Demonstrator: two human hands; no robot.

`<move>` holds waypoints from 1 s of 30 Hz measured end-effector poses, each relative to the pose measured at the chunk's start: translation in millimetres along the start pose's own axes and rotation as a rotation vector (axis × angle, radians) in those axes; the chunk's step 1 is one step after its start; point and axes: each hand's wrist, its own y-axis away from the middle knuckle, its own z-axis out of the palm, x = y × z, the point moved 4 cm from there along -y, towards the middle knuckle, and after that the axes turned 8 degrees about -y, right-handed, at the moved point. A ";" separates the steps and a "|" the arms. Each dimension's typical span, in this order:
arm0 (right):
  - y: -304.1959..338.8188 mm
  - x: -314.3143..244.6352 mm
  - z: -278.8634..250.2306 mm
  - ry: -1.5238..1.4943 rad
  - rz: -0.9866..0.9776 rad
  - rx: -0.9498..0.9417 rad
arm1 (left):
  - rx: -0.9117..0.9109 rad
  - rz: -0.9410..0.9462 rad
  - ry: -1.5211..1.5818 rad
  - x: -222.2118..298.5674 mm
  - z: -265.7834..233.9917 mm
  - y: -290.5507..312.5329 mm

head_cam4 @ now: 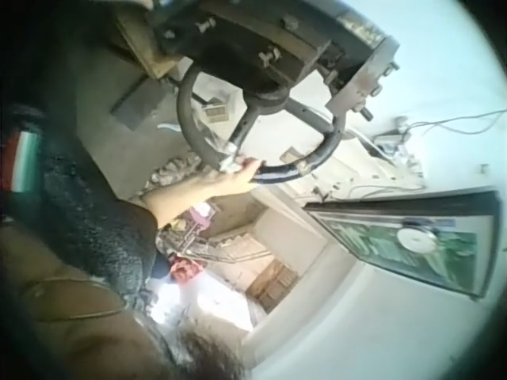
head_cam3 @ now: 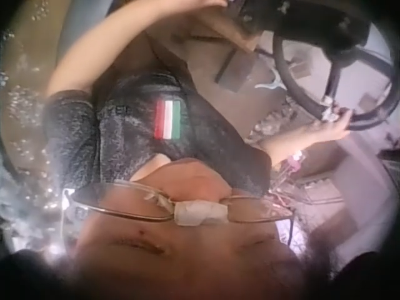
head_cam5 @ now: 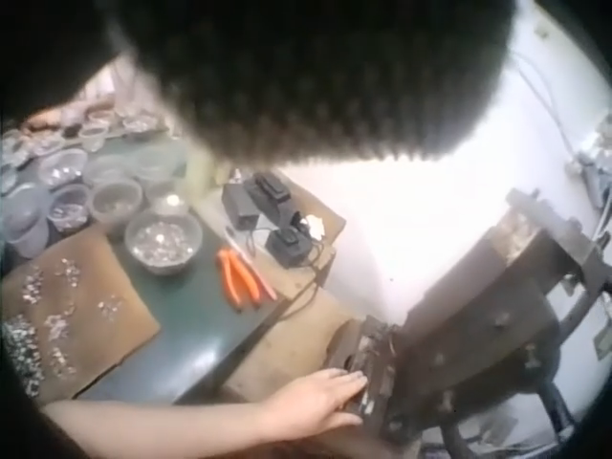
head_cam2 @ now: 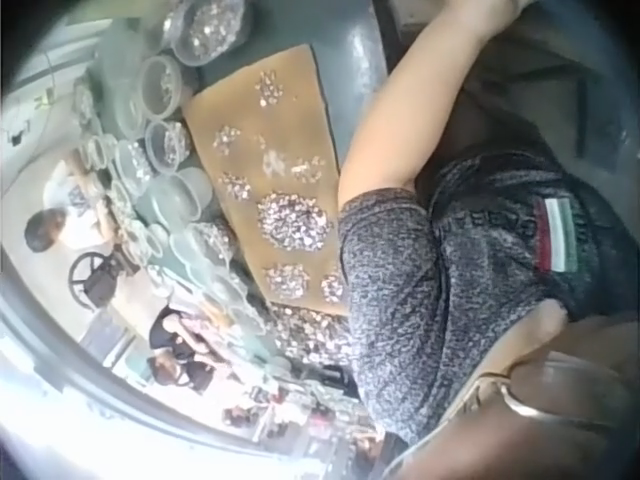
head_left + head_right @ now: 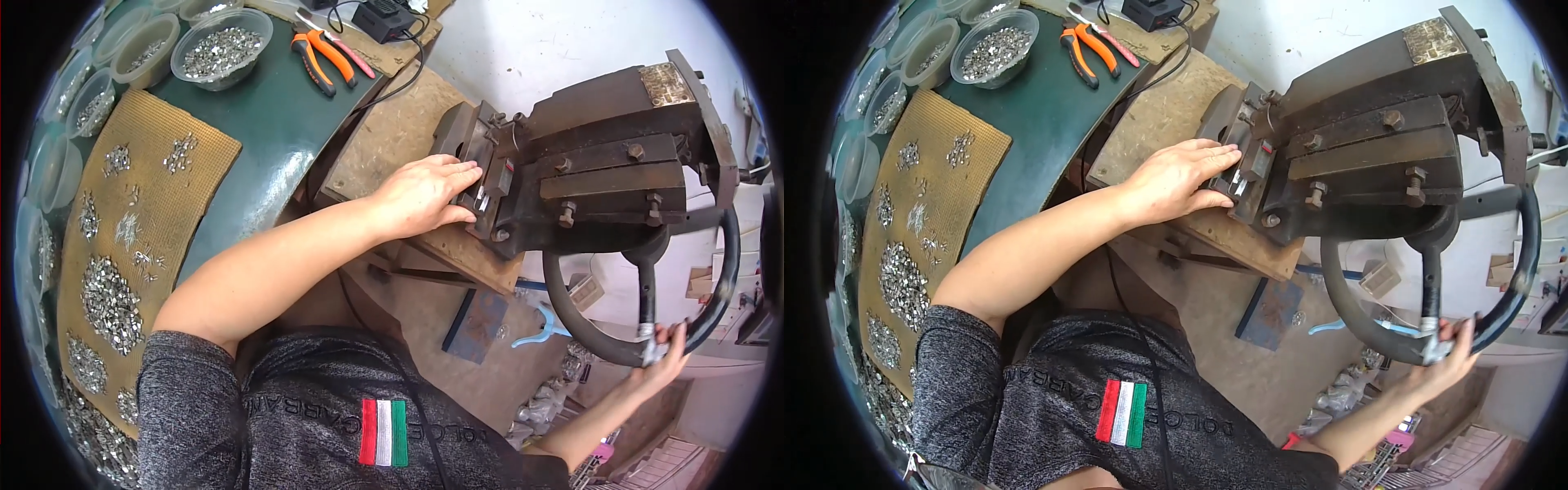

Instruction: The person assembles small metal parts by hand, sorting them from plastic bowls onto a sorting mat, aligning them in a jig, and then pressing them together with a manual press.

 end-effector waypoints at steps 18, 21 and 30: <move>8.4 11.4 3.4 -0.027 0.025 0.019 | 0.041 0.026 -0.020 1.1 -1.6 1.1; -59.4 -12.9 -5.7 -0.093 0.149 0.010 | 0.030 0.023 -0.015 0.8 -2.0 -0.1; 96.7 73.0 43.6 -0.080 -0.348 0.314 | 0.038 0.024 -0.020 6.1 -2.4 -3.3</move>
